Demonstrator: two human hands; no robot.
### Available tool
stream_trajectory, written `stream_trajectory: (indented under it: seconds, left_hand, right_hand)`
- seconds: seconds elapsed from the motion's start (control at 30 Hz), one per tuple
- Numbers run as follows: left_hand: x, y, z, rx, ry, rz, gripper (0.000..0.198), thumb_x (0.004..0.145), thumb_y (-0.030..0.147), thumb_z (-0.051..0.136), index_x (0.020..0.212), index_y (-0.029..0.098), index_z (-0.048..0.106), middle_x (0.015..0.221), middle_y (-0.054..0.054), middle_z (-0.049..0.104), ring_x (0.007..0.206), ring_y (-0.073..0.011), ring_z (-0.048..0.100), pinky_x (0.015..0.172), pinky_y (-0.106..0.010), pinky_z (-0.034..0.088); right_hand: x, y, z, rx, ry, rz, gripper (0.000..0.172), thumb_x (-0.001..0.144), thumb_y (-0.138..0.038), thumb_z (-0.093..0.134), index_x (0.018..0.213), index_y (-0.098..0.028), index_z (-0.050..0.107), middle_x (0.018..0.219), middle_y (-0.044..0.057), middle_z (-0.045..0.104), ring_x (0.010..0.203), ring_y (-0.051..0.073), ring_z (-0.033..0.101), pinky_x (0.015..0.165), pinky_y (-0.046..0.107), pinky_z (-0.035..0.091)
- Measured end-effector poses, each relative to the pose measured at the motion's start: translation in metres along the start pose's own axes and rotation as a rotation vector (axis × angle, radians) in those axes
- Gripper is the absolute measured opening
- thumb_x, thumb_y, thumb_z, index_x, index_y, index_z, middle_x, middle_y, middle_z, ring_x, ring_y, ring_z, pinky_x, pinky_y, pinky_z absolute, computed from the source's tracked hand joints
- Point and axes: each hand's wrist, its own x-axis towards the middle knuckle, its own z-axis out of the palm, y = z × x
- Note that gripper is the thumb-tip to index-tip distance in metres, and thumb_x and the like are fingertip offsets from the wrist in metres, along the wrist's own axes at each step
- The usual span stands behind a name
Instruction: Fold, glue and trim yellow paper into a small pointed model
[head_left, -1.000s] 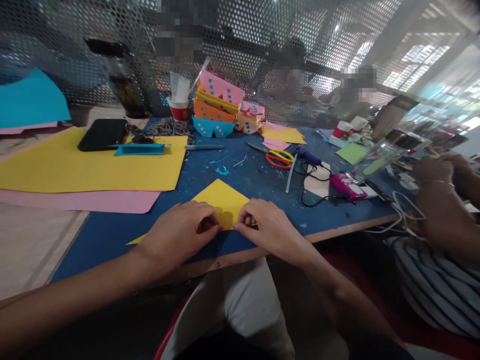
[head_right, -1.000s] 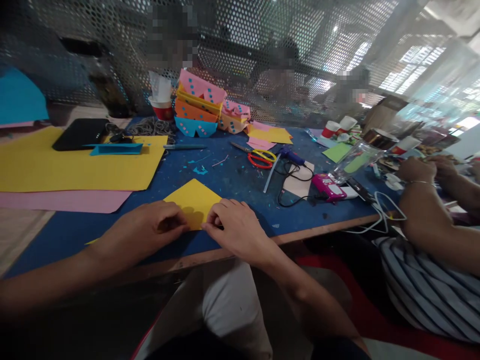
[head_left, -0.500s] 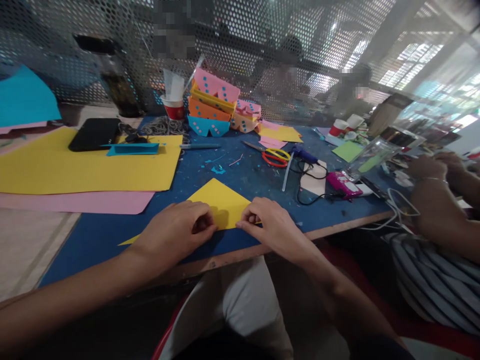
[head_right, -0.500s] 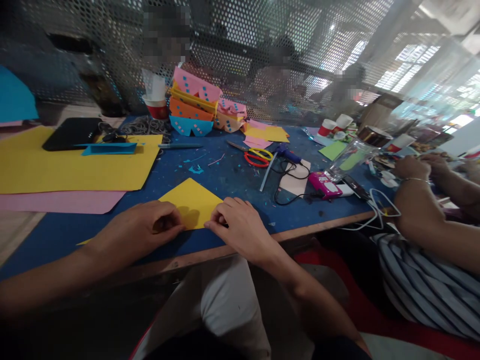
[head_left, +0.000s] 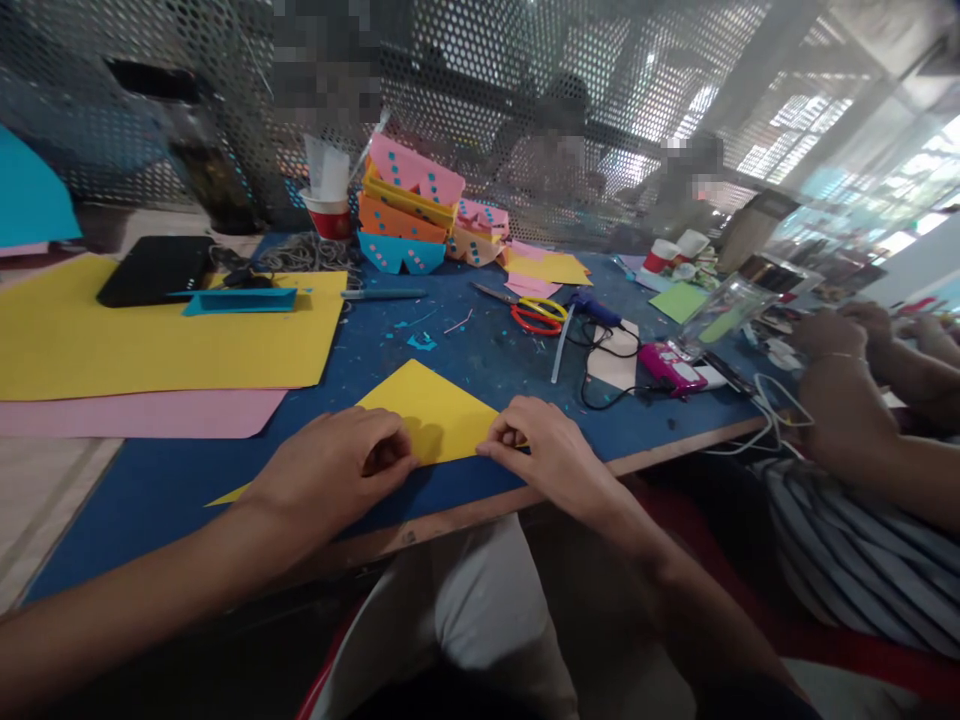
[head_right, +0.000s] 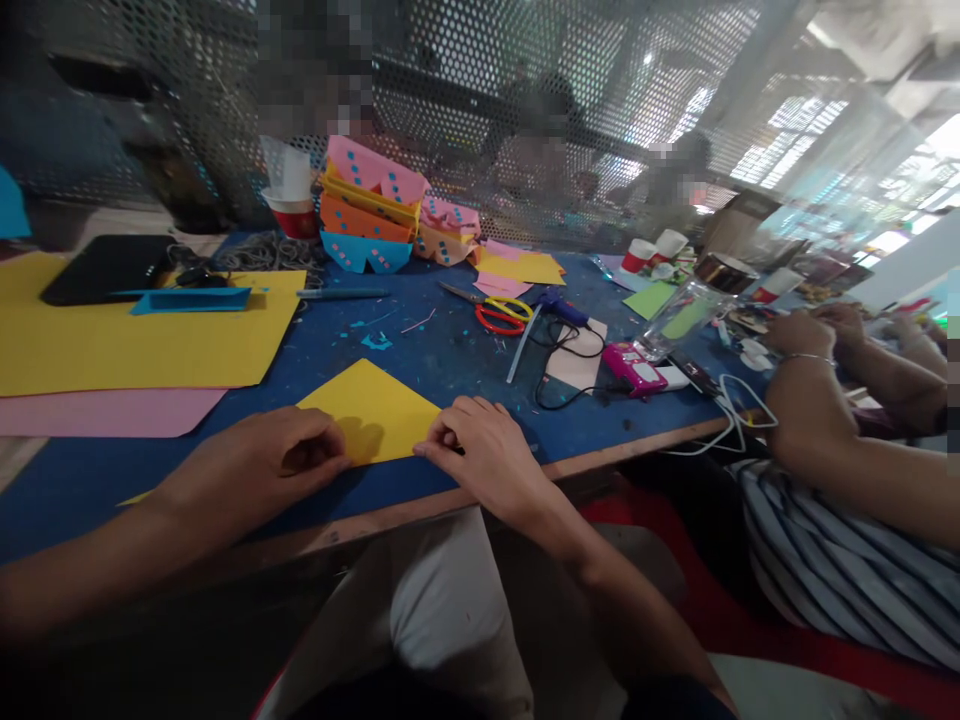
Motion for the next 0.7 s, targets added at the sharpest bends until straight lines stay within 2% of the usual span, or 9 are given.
stream_trajectory:
  seconds: [0.27,0.53,0.7]
  left_hand:
    - [0.001,-0.003,-0.002,0.016,-0.002,0.024,0.02,0.094,0.04,0.065,0.083,0.026,0.074,0.076,-0.003,0.075,0.071,-0.0212,0.067,0.064,-0.032,0.044]
    - [0.0,-0.005,0.001,0.005,-0.012,-0.01,0.026,0.095,0.045,0.061,0.082,0.026,0.072,0.077,-0.005,0.076,0.072,-0.0225,0.068,0.065,-0.034,0.044]
    - [-0.001,-0.008,0.003,0.005,0.004,-0.002,0.025,0.095,0.045,0.063,0.08,0.026,0.07,0.076,-0.004,0.075,0.07,-0.0216,0.066,0.063,-0.034,0.043]
  right_hand:
    - [-0.004,0.012,-0.006,-0.006,0.018,0.016,0.019,0.106,-0.025,0.087,0.091,-0.023,0.074,0.096,0.0,0.073,0.093,0.019,0.066,0.086,0.034,0.043]
    - [-0.01,0.026,-0.013,0.037,0.025,0.021,0.014,0.107,-0.026,0.086,0.095,-0.023,0.079,0.097,0.0,0.074,0.095,0.019,0.069,0.089,0.035,0.045]
    - [-0.012,0.026,-0.017,0.083,-0.009,0.006,0.018,0.1,-0.03,0.094,0.097,-0.023,0.077,0.1,0.0,0.075,0.099,0.019,0.071,0.092,0.035,0.048]
